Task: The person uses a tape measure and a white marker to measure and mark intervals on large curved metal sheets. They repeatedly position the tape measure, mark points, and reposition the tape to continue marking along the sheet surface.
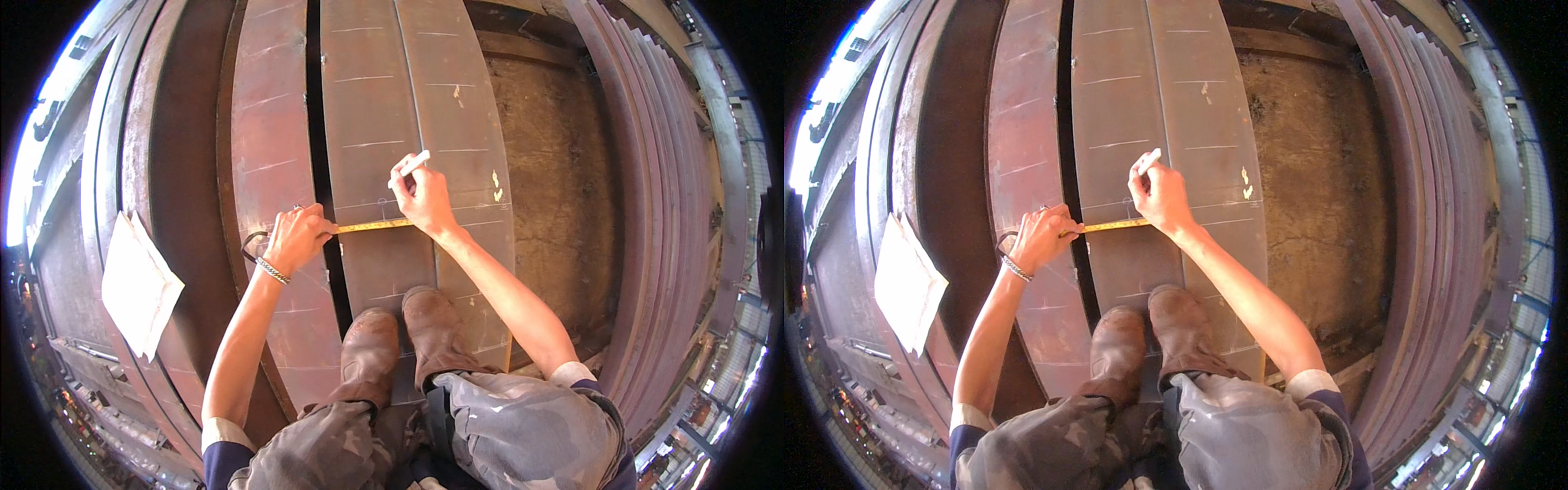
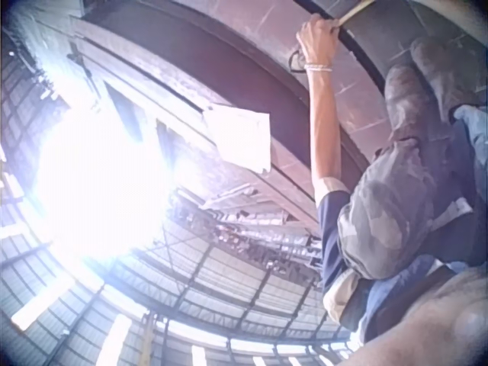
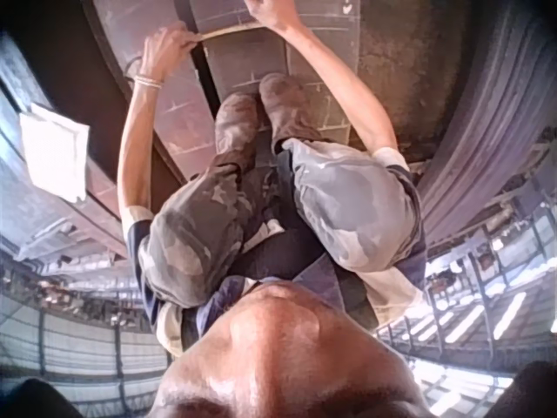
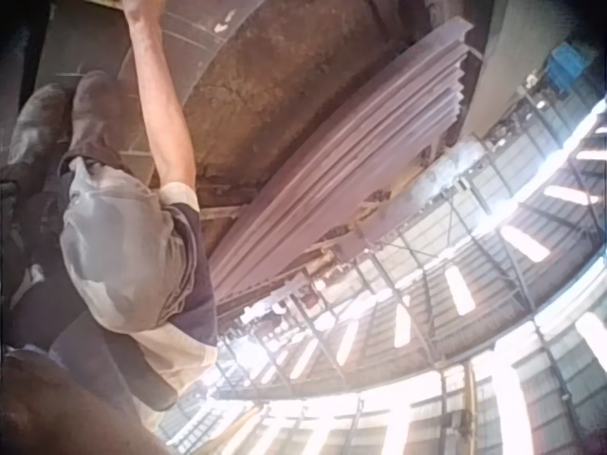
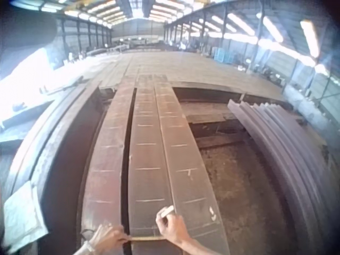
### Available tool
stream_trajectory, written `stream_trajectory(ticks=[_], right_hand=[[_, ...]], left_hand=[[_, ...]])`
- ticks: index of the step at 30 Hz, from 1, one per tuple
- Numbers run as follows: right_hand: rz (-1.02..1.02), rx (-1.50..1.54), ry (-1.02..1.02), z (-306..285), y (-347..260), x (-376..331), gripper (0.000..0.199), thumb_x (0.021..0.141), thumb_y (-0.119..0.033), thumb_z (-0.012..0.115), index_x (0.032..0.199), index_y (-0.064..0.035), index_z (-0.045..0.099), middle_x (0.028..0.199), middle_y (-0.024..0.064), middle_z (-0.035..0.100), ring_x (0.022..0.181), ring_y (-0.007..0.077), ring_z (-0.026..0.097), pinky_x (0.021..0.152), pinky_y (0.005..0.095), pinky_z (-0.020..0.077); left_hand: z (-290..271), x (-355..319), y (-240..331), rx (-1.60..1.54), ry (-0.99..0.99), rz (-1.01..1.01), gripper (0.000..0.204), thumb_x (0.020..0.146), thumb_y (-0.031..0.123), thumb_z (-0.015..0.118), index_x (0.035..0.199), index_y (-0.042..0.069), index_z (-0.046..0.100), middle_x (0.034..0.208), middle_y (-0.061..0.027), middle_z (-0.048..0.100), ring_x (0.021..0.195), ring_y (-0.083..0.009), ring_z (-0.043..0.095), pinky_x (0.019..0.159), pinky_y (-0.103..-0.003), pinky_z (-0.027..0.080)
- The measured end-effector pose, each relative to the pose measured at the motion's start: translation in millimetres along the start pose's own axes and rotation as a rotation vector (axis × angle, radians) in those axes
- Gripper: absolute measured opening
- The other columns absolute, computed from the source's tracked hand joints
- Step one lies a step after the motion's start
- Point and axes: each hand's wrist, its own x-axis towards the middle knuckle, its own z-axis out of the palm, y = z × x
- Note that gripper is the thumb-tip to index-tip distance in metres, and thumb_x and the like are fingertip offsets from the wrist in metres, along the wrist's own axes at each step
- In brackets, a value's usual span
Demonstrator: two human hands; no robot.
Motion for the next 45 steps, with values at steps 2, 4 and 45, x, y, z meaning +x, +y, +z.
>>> stream_trajectory(ticks=[2,4,45], right_hand=[[0.022,0.029,0.067,-7,2,0,0.011,0.095,-0.009,0.06,0.087,-0.0024,0.059,0.064,0.0069,0.063,0.053,0.0151,0.062,0.056,0.0315,0.0513],[0.068,0.103,0.124,-14,7,0,0.012,0.096,-0.01,0.061,0.087,-0.0024,0.059,0.066,0.0064,0.065,0.056,0.014,0.064,0.056,0.0296,0.0518],[0.251,0.179,0.024,-41,29,7,0.013,0.099,-0.017,0.059,0.095,-0.0044,0.062,0.075,0.0035,0.067,0.063,0.0063,0.062,0.052,0.0212,0.0507]], left_hand=[[0,1,0,-0.012,0.001,0.0,0.013,0.082,0.017,0.076,0.095,0.018,0.08,0.084,-0.0035,0.065,0.076,-0.0227,0.066,0.064,-0.038,0.054],[0,1,-3,-0.032,0.005,0.012,0.013,0.082,0.018,0.076,0.095,0.018,0.08,0.084,-0.0035,0.065,0.075,-0.0229,0.066,0.064,-0.039,0.054],[-11,25,-21,-0.037,-0.011,-0.006,0.013,0.08,0.017,0.078,0.093,0.016,0.081,0.086,-0.0058,0.069,0.073,-0.0241,0.066,0.062,-0.039,0.053]])
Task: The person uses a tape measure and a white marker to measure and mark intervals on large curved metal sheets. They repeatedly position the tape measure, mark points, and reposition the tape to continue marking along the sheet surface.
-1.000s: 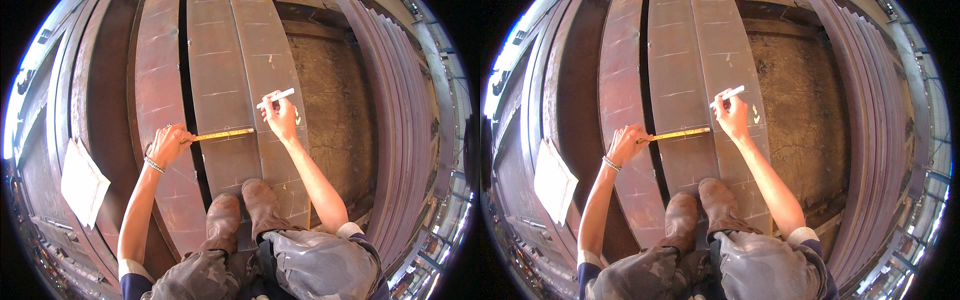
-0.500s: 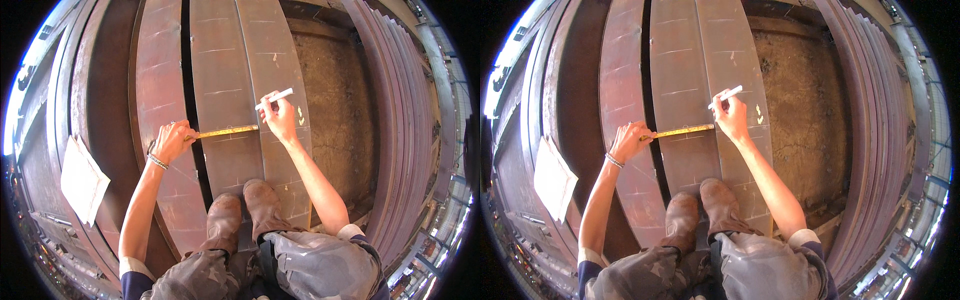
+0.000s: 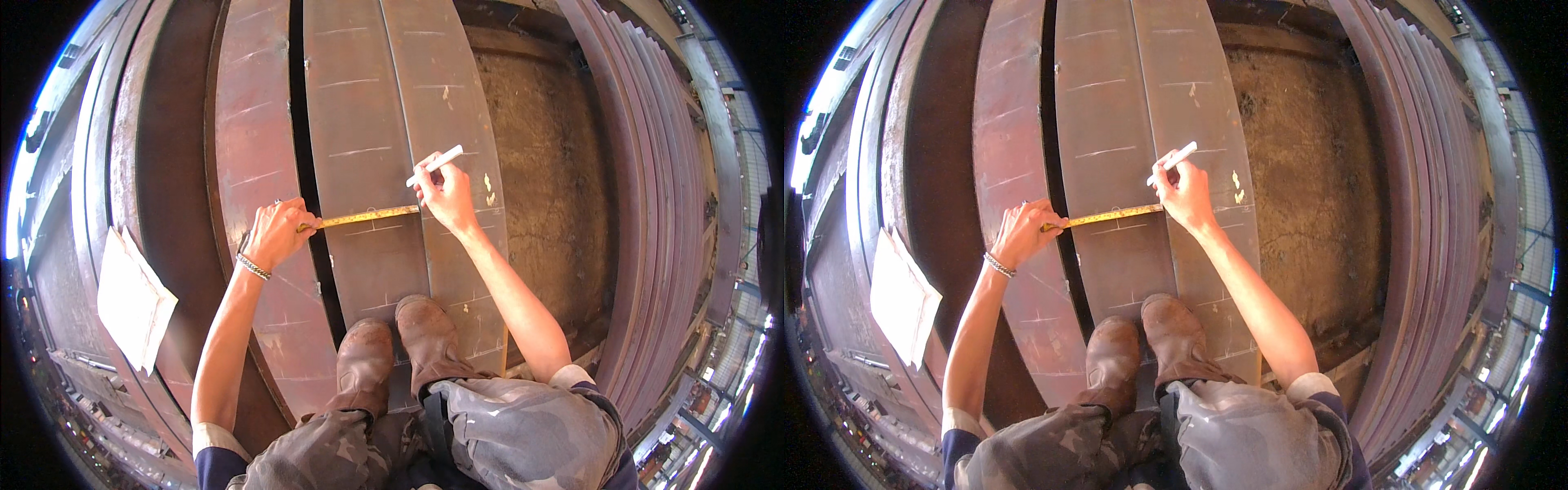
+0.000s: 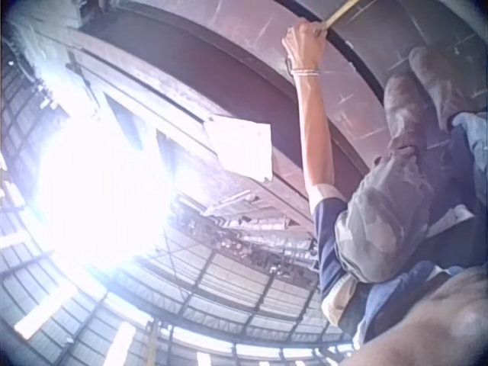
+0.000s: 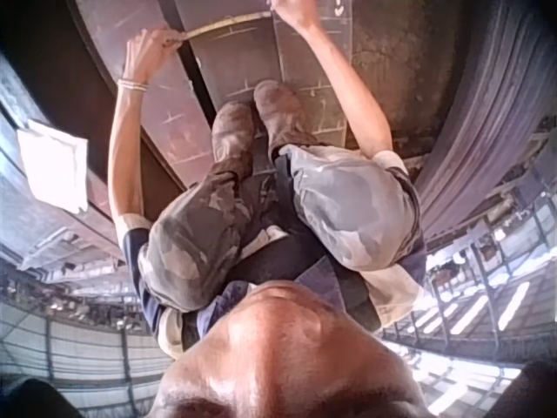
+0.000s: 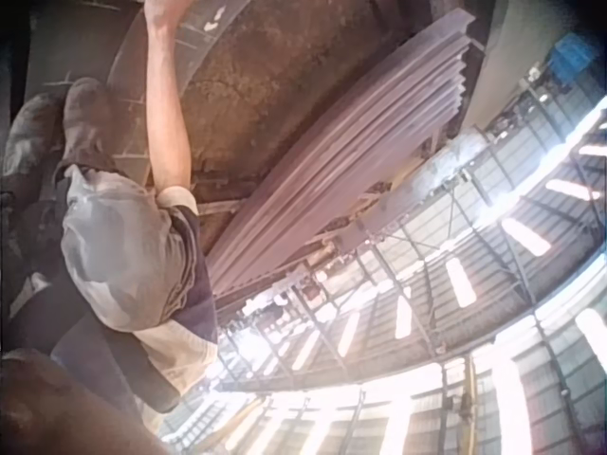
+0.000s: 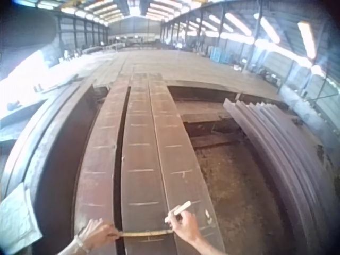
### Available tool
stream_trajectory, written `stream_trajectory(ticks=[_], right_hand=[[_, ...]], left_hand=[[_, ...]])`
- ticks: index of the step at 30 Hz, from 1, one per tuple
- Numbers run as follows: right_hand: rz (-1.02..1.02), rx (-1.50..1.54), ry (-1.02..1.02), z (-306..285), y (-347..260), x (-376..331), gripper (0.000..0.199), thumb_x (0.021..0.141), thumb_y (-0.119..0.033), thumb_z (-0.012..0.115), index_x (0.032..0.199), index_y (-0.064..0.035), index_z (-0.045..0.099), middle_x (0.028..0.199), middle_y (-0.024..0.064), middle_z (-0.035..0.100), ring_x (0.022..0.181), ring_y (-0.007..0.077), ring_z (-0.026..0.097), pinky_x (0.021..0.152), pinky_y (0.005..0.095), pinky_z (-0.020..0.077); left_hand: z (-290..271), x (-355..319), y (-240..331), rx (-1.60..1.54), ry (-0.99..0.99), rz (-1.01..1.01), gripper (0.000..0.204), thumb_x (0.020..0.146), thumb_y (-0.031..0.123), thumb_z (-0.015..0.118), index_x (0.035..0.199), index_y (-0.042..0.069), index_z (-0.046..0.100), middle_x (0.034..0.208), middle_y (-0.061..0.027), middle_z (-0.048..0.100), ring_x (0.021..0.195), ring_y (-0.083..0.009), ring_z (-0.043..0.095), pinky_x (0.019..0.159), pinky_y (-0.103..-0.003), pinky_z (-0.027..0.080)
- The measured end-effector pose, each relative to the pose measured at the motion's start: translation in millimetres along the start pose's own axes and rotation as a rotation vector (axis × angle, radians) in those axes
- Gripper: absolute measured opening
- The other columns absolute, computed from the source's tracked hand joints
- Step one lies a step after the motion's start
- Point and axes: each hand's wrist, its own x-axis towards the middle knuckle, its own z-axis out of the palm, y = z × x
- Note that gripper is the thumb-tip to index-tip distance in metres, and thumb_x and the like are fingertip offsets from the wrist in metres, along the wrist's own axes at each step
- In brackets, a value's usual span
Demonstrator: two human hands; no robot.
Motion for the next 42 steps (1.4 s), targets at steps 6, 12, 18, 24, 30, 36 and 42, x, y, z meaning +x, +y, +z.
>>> stream_trajectory(ticks=[6,12,18,24,30,36,42], right_hand=[[-0.001,-0.049,-0.025,1,3,2,0.014,0.099,-0.016,0.06,0.094,-0.004,0.061,0.073,0.003,0.065,0.062,0.0061,0.061,0.051,0.0222,0.0501],[0.114,-0.062,-0.116,2,3,9,0.015,0.095,-0.016,0.062,0.09,-0.0014,0.063,0.072,0.0068,0.069,0.064,0.0121,0.067,0.059,0.029,0.0507],[0.125,-0.108,-0.175,1,9,14,0.018,0.095,-0.018,0.061,0.09,-0.0007,0.063,0.073,0.0073,0.07,0.067,0.0149,0.068,0.062,0.0314,0.0514],[0.093,-0.133,-0.195,2,7,13,0.019,0.093,-0.017,0.061,0.087,0.0005,0.063,0.073,0.0094,0.07,0.067,0.0179,0.069,0.063,0.0332,0.0519],[0.114,-0.324,-0.346,0,16,21,0.021,0.087,-0.019,0.064,0.086,0.0018,0.065,0.074,0.0165,0.07,0.07,0.0272,0.07,0.066,0.0379,0.0526],[0.097,-0.361,-0.408,1,23,30,0.021,0.084,-0.019,0.064,0.086,0.0017,0.066,0.074,0.0195,0.069,0.071,0.0311,0.07,0.067,0.0405,0.0526],[0.092,-0.372,-0.413,0,21,29,0.02,0.084,-0.018,0.063,0.086,0.0018,0.066,0.071,0.0176,0.069,0.067,0.0304,0.07,0.066,0.0399,0.053]], left_hand=[[0,2,3,0.003,-0.016,-0.015,0.013,0.081,0.016,0.078,0.094,0.015,0.081,0.085,-0.0051,0.069,0.071,-0.0224,0.065,0.062,-0.037,0.053],[-2,2,2,0.005,0.009,0.036,0.012,0.081,0.016,0.078,0.093,0.014,0.081,0.085,-0.0042,0.069,0.069,-0.0209,0.064,0.061,-0.036,0.054],[2,3,1,-0.025,-0.011,-0.012,0.009,0.081,0.018,0.078,0.09,0.016,0.08,0.083,-0.0036,0.066,0.074,-0.0242,0.065,0.063,-0.039,0.055],[2,2,0,0.0,0.0,0.029,0.012,0.081,0.016,0.08,0.093,0.013,0.081,0.083,-0.0056,0.069,0.069,-0.0199,0.065,0.061,-0.034,0.054],[0,4,0,-0.01,-0.031,0.007,0.012,0.083,0.017,0.079,0.094,0.013,0.081,0.083,-0.0056,0.069,0.068,-0.0194,0.064,0.06,-0.034,0.053],[0,6,-1,0.033,-0.042,0.011,0.012,0.083,0.019,0.078,0.094,0.015,0.081,0.083,-0.0043,0.069,0.069,-0.0191,0.064,0.06,-0.034,0.053],[-2,5,4,0.017,-0.044,-0.023,0.014,0.08,0.016,0.078,0.093,0.018,0.081,0.082,-0.0038,0.066,0.076,-0.0242,0.065,0.066,-0.039,0.055]])
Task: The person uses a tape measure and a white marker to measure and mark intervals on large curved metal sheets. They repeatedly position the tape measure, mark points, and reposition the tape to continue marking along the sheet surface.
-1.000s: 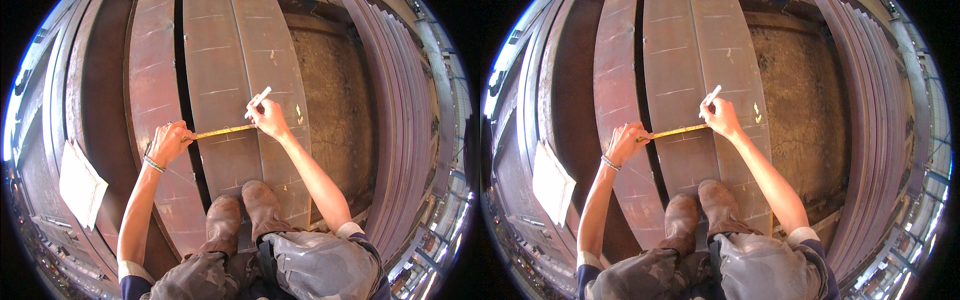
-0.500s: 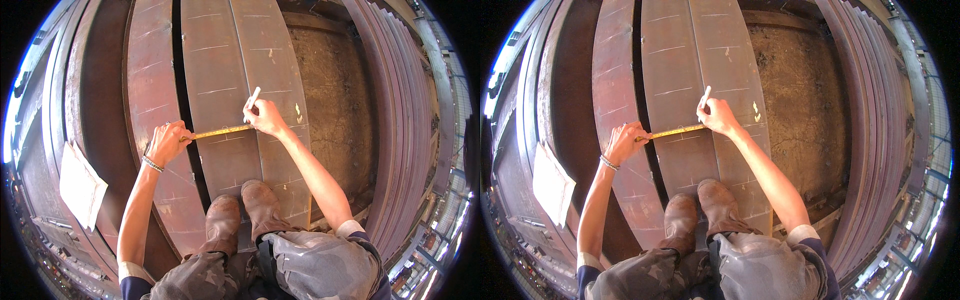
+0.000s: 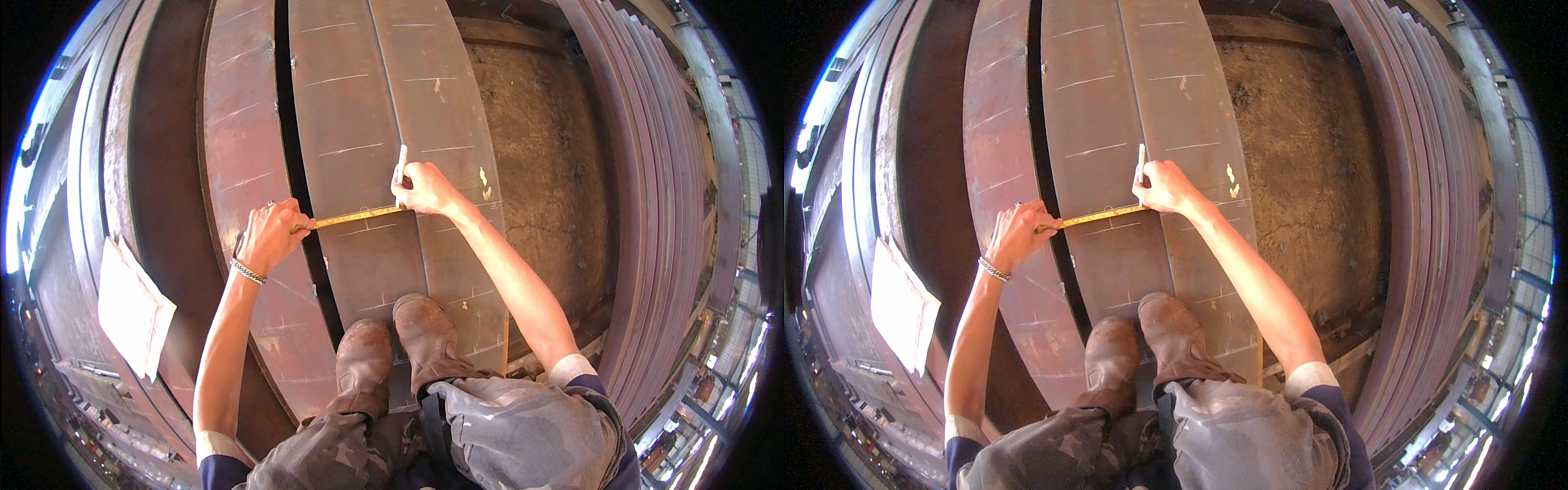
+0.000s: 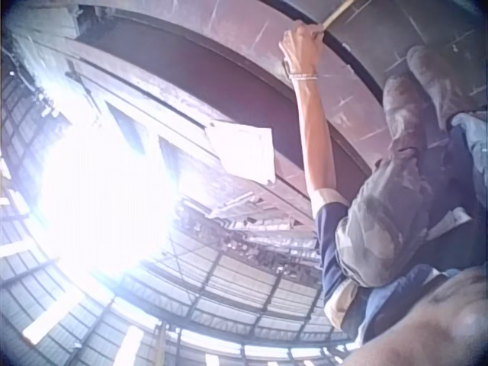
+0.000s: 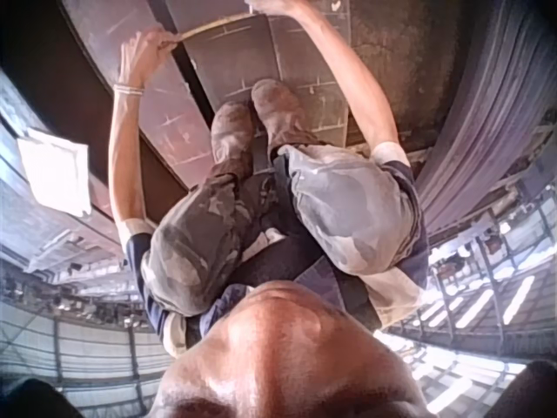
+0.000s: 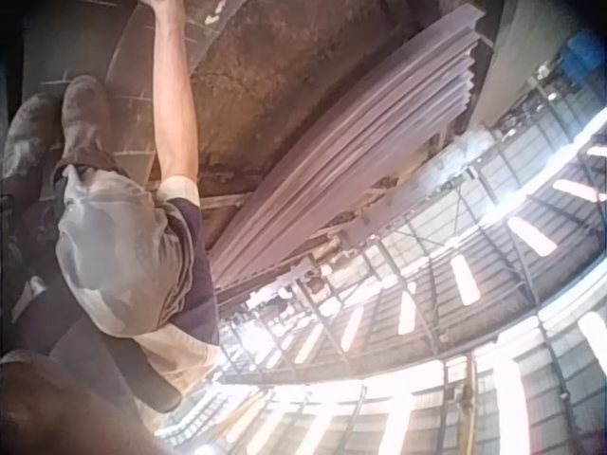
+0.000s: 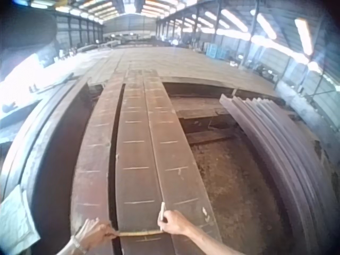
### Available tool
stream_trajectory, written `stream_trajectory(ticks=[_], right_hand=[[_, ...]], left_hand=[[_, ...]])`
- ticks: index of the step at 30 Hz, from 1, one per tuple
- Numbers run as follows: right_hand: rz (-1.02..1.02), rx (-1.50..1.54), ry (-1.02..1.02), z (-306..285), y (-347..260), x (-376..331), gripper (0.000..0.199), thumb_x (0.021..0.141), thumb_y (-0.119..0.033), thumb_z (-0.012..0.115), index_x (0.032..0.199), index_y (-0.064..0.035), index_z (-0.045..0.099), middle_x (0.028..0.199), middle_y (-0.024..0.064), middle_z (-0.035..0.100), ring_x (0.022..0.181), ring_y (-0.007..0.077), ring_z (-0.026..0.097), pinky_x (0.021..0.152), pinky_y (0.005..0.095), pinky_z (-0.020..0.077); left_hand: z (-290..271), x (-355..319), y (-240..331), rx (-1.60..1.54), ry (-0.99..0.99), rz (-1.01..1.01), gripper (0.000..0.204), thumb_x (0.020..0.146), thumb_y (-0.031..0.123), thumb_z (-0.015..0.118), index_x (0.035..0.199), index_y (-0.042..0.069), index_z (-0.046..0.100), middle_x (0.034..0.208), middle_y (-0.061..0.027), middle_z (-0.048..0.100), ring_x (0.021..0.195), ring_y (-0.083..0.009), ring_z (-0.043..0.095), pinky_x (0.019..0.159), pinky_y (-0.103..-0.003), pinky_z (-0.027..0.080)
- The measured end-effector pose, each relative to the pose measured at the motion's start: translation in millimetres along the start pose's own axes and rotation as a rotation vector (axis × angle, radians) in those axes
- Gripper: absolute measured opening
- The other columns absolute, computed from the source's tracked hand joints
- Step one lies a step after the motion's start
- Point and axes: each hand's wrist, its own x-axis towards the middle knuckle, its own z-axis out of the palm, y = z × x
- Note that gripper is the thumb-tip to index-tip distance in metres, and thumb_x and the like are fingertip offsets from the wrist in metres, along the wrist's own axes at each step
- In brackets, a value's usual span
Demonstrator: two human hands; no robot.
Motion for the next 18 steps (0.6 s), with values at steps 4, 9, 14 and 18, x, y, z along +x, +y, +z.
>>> stream_trajectory(ticks=[4,9,14,18], right_hand=[[-0.014,-0.002,-0.007,1.7,-5.0,-1.3,0.018,0.085,-0.017,0.063,0.082,0.0013,0.065,0.062,0.0133,0.066,0.057,0.0242,0.067,0.059,0.0363,0.0521],[-0.037,-0.015,-0.005,-0.4,-6.8,-2.8,0.018,0.085,-0.016,0.063,0.079,0.0006,0.064,0.057,0.0105,0.064,0.051,0.019,0.064,0.054,0.033,0.0505],[-0.097,-0.044,0.049,1.1,-3.3,-2.5,0.018,0.085,-0.016,0.064,0.079,0.0013,0.064,0.059,0.0122,0.066,0.053,0.0216,0.066,0.056,0.0341,0.0509],[-0.066,-0.016,0.032,2.0,-4.4,-3.3,0.017,0.085,-0.014,0.063,0.08,0.0014,0.064,0.06,0.014,0.066,0.055,0.0238,0.067,0.057,0.0344,0.0514]], left_hand=[[1.1,-1.3,-0.4,0.01,-0.002,-0.008,0.014,0.08,0.016,0.078,0.093,0.018,0.081,0.082,-0.0035,0.065,0.077,-0.024,0.065,0.066,-0.038,0.055],[2.3,-0.9,-0.2,0.02,0.014,0.0,0.012,0.081,0.016,0.078,0.092,0.017,0.081,0.083,-0.0029,0.066,0.077,-0.0233,0.065,0.065,-0.038,0.055],[1.5,-0.2,2.2,0.018,0.016,0.006,0.012,0.081,0.015,0.078,0.093,0.016,0.081,0.083,-0.0028,0.066,0.077,-0.0222,0.065,0.064,-0.037,0.055],[2.1,-1.0,1.0,0.023,0.028,0.011,0.011,0.082,0.015,0.077,0.092,0.017,0.081,0.082,-0.0023,0.066,0.077,-0.0214,0.065,0.064,-0.037,0.055]])
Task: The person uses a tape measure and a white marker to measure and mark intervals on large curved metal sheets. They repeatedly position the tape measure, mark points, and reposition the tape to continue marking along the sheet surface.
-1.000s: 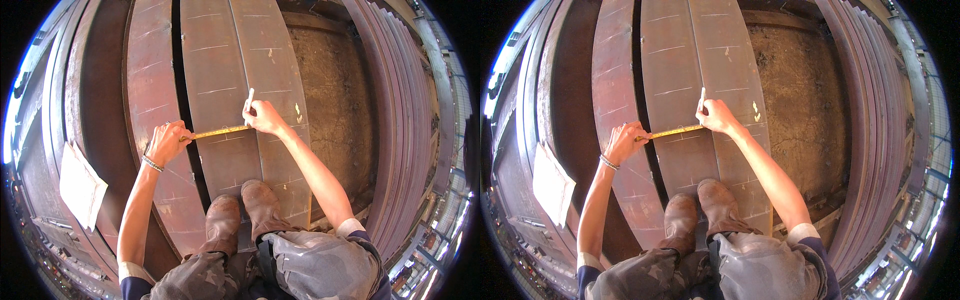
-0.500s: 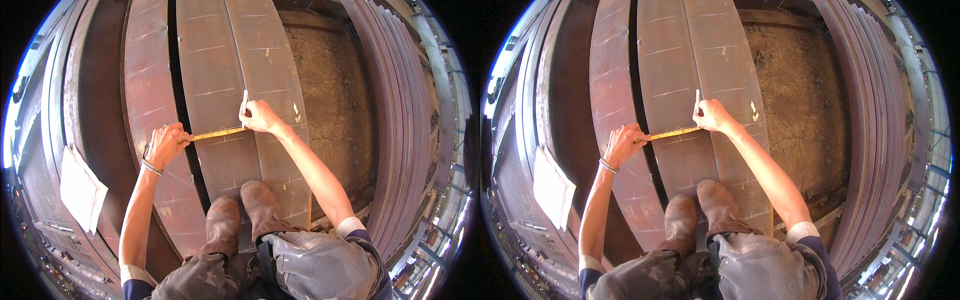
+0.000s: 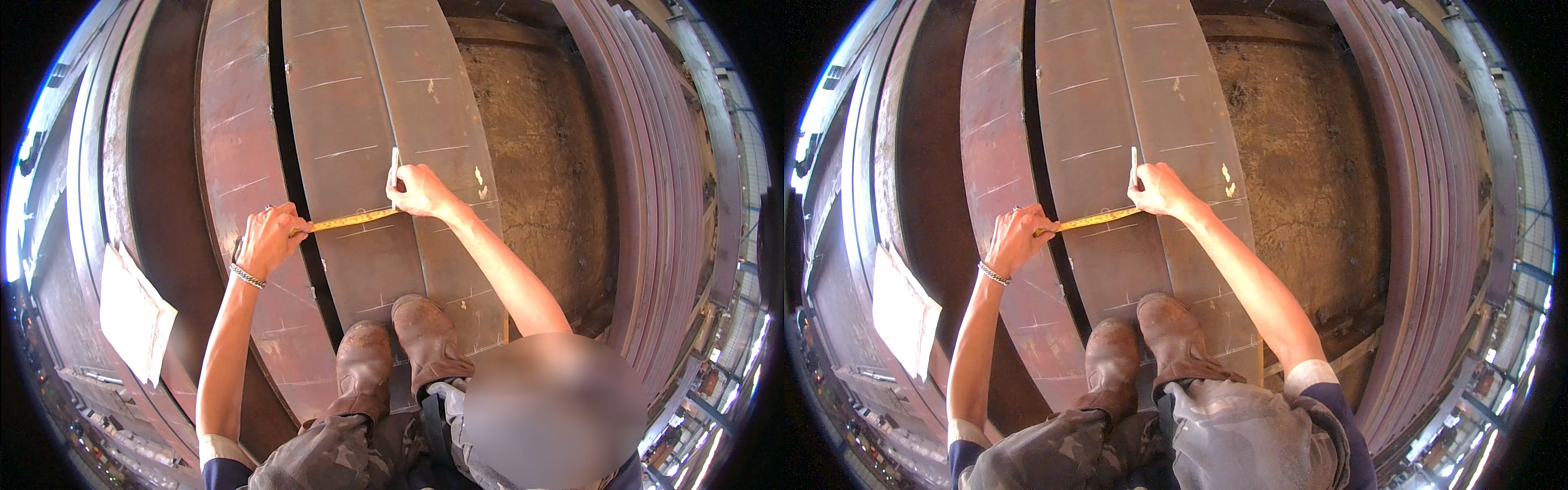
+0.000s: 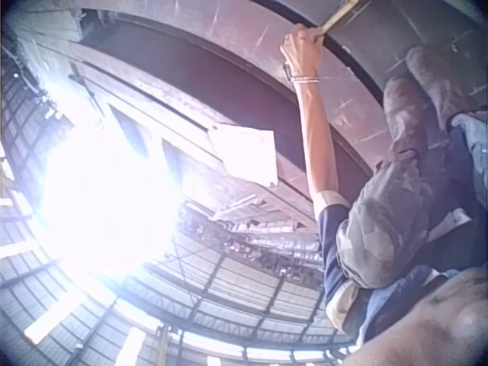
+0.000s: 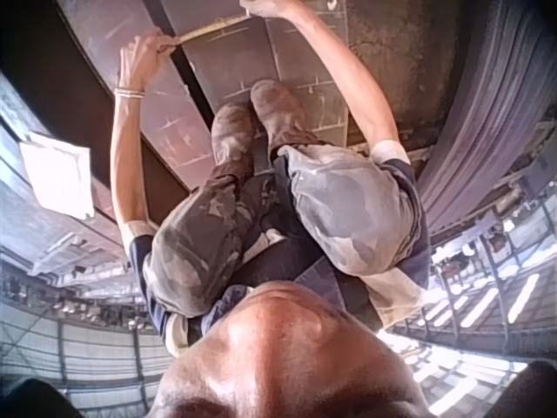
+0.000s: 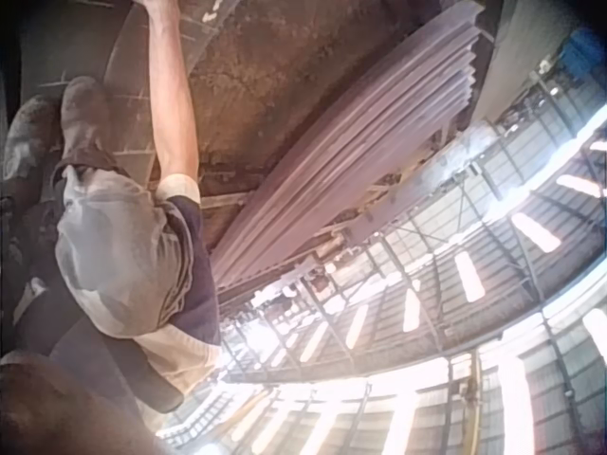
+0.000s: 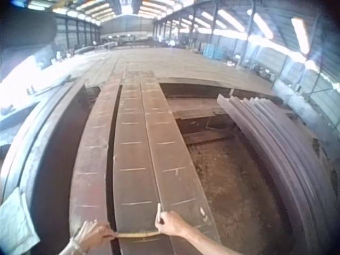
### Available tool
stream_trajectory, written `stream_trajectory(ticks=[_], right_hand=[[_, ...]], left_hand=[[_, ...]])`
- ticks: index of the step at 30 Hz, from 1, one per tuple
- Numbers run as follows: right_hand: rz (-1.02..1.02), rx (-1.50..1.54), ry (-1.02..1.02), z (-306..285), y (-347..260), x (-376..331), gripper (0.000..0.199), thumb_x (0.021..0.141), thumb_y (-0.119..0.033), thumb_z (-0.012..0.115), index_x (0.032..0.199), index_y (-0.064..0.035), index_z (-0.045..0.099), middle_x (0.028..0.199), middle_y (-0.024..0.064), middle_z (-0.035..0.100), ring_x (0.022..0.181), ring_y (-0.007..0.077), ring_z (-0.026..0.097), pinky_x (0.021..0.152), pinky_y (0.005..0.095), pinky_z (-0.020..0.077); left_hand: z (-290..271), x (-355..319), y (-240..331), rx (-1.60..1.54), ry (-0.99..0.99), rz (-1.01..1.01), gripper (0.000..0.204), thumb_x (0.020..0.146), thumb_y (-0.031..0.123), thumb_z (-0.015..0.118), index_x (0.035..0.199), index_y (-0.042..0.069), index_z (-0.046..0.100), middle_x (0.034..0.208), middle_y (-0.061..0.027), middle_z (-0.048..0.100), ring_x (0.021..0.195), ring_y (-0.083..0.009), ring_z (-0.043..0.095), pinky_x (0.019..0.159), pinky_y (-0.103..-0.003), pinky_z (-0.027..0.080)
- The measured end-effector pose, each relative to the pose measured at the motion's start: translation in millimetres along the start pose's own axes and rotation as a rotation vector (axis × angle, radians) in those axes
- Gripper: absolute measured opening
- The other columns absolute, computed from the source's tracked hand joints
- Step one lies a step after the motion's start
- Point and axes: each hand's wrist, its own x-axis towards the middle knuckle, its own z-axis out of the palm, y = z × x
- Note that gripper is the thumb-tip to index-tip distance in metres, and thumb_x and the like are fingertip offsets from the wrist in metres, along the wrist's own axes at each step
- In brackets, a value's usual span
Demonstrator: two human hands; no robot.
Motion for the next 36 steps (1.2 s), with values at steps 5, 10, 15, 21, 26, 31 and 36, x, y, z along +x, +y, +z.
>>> stream_trajectory(ticks=[5,10,15,21,26,31,36], right_hand=[[-0.276,-0.05,0.395,2,-14,-4,0.012,0.089,-0.011,0.062,0.086,-0.0001,0.062,0.065,0.0143,0.064,0.056,0.025,0.065,0.055,0.0367,0.0489],[-0.166,0.05,0.35,-15,-15,-5,0.013,0.095,-0.012,0.061,0.089,-0.0005,0.06,0.068,0.0079,0.065,0.058,0.0148,0.061,0.057,0.0303,0.0474],[-0.135,0.2,0.299,-12,-23,-4,0.015,0.094,-0.013,0.06,0.087,-0.0009,0.062,0.069,0.008,0.068,0.057,0.0179,0.063,0.056,0.0334,0.0492],[0.005,0.373,0.044,19,-59,10,0.019,0.093,-0.018,0.061,0.089,-0.0002,0.065,0.072,0.0074,0.07,0.059,0.0145,0.065,0.058,0.0314,0.0521],[-0.057,0.204,-0.028,61,-62,30,0.021,0.089,-0.02,0.062,0.088,0.0,0.069,0.073,0.0137,0.072,0.066,0.0256,0.07,0.065,0.0383,0.0539],[-0.009,0.134,-0.052,80,-60,39,0.021,0.084,-0.02,0.065,0.085,0.0001,0.069,0.074,0.0184,0.07,0.07,0.0332,0.07,0.067,0.0418,0.054],[-0.022,0.066,-0.013,85,-57,40,0.02,0.083,-0.02,0.066,0.081,-0.0003,0.068,0.072,0.0187,0.07,0.068,0.0332,0.07,0.068,0.0416,0.0548]], left_hand=[[0,-1,-1,0.004,-0.012,-0.008,0.011,0.081,0.016,0.077,0.092,0.017,0.081,0.082,-0.002,0.066,0.076,-0.0219,0.065,0.064,-0.037,0.055],[-1,0,2,0.0,0.029,0.025,0.01,0.081,0.016,0.077,0.091,0.016,0.08,0.082,-0.0026,0.066,0.074,-0.0227,0.065,0.064,-0.037,0.054],[3,-1,-1,0.0,0.041,0.015,0.008,0.083,0.019,0.077,0.089,0.015,0.08,0.081,-0.0027,0.066,0.069,-0.0222,0.064,0.062,-0.037,0.053],[2,-3,-2,0.017,0.046,0.031,0.011,0.081,0.019,0.078,0.091,0.017,0.08,0.084,-0.0021,0.067,0.073,-0.023,0.065,0.064,-0.038,0.053],[2,-2,-2,-0.011,0.031,0.021,0.011,0.08,0.018,0.077,0.091,0.016,0.079,0.084,-0.003,0.066,0.076,-0.0245,0.065,0.065,-0.04,0.053],[-2,-4,1,-0.015,0.018,0.008,0.01,0.08,0.016,0.078,0.09,0.014,0.079,0.086,-0.0034,0.066,0.08,-0.0257,0.067,0.069,-0.041,0.054],[-4,-4,3,0.003,0.002,-0.013,0.009,0.08,0.015,0.078,0.089,0.014,0.079,0.086,-0.0041,0.066,0.08,-0.0263,0.067,0.069,-0.041,0.054]])
